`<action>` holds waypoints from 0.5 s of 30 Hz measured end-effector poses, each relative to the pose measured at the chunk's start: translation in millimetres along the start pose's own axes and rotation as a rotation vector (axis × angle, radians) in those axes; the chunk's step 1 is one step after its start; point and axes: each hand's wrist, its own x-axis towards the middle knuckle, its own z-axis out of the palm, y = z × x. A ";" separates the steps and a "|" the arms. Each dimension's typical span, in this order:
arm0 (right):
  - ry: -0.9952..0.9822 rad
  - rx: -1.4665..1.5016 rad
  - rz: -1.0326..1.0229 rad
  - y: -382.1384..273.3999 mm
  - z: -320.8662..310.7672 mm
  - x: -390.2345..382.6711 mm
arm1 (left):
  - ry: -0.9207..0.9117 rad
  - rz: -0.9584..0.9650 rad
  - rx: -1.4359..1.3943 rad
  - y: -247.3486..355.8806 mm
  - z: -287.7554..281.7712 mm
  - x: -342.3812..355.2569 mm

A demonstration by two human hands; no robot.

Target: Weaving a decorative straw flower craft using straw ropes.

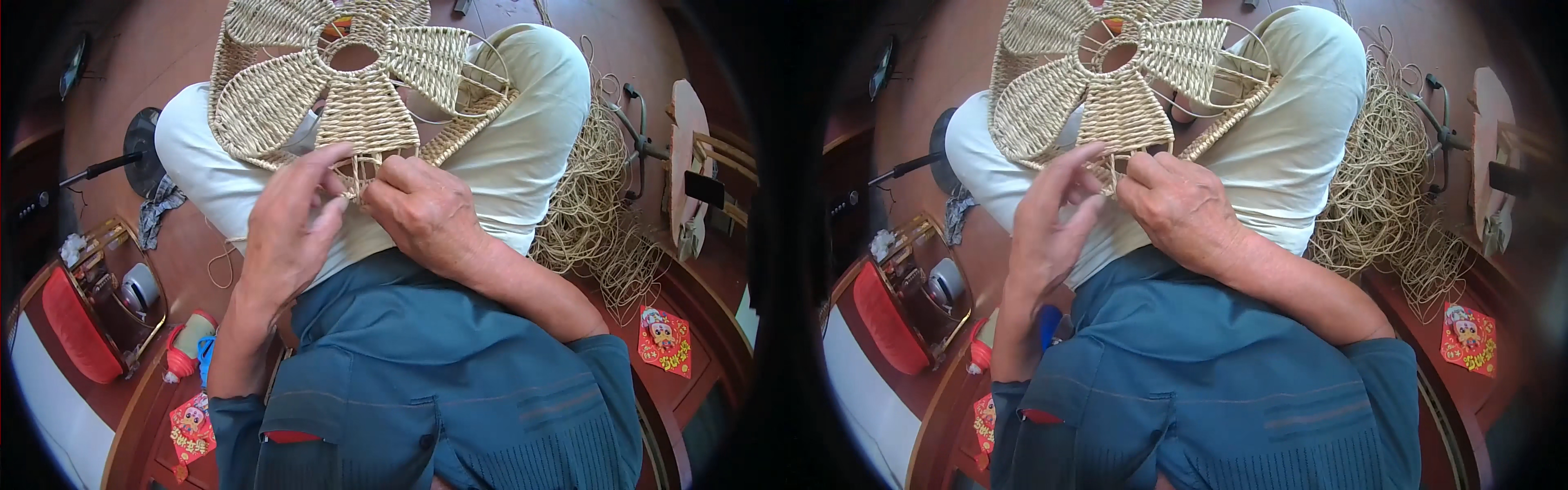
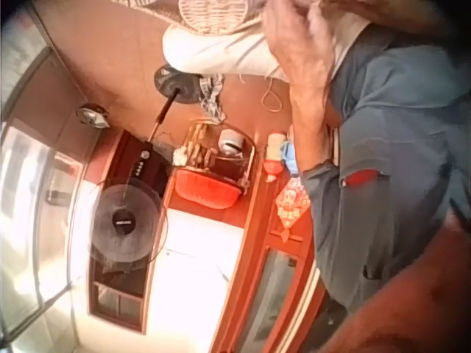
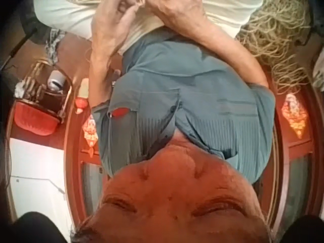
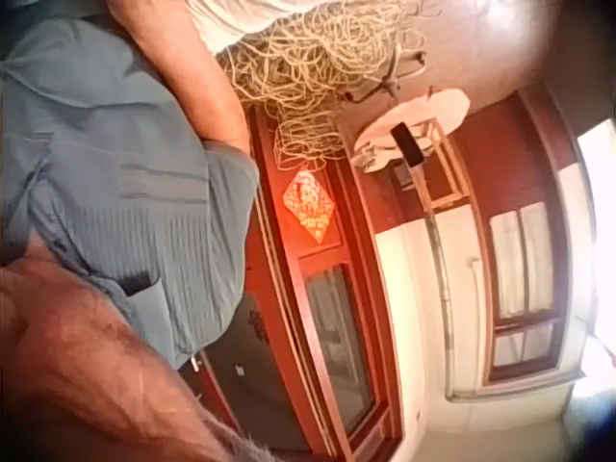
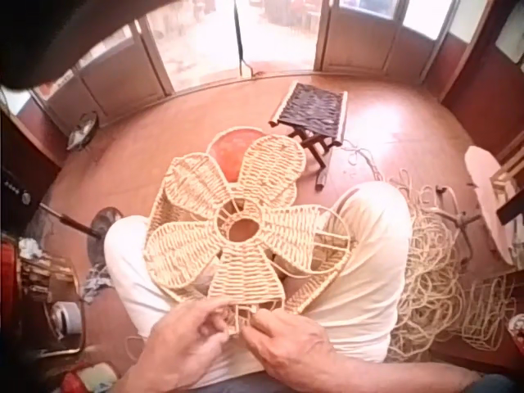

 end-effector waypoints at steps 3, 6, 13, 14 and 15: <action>0.105 0.078 -0.012 -0.9 -0.2 0.4 | 0.286 0.056 0.116 -4.7 -5.5 -7.4; 0.143 0.095 0.019 -2.6 -1.2 -0.5 | 0.318 0.117 0.212 -5.2 -5.3 -13.1; 0.169 0.087 0.030 -2.5 3.3 -0.5 | 0.114 -0.054 0.043 4.7 13.4 -13.3; 0.173 0.086 0.029 -2.2 3.9 -0.6 | 0.113 -0.052 0.041 4.3 15.4 -11.2; 0.177 0.086 0.029 -2.1 4.4 -0.7 | 0.115 -0.063 0.002 3.6 17.1 -8.9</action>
